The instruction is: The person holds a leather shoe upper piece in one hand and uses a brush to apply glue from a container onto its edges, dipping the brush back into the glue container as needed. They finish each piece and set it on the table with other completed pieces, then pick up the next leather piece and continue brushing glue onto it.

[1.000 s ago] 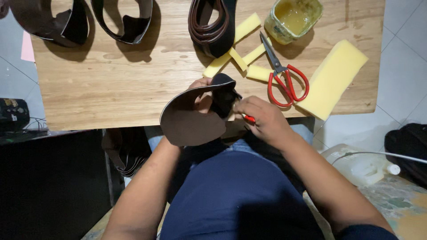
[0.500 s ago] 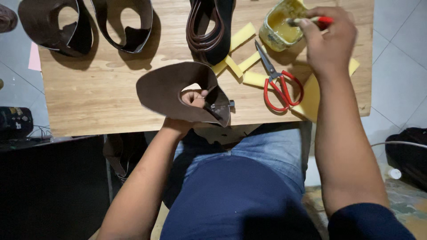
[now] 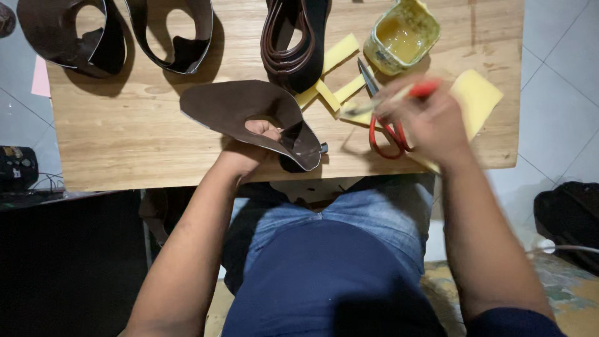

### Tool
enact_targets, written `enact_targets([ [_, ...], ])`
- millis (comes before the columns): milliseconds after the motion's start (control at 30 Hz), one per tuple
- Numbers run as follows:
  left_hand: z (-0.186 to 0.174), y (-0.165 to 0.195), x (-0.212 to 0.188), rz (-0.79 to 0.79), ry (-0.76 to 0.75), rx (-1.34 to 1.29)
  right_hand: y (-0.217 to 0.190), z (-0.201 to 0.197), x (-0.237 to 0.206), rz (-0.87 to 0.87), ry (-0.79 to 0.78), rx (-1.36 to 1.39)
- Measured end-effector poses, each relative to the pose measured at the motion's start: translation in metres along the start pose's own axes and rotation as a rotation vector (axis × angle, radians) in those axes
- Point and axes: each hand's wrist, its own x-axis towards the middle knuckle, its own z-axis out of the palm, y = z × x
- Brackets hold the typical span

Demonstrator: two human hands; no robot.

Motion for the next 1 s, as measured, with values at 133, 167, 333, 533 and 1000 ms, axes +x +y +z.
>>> enact_targets([
  [133,0.006,-0.005,0.002,0.037,0.018,0.101,0.005,0.067,-0.023,-0.326,-0.254,-0.276],
  [167,0.008,-0.006,0.003,0.044,0.007,0.073,0.006,0.077,-0.025,-0.324,-0.285,-0.329],
  [333,0.019,-0.006,0.004,0.252,0.115,0.305,0.008,0.085,-0.025,-0.496,-0.26,-0.424],
  [533,0.024,0.014,-0.003,0.042,0.149,0.472,0.015,0.085,-0.027,-0.367,-0.234,-0.45],
  [1000,0.026,0.008,-0.015,0.231,0.142,0.382,0.011,0.071,-0.024,-0.368,-0.284,-0.416],
])
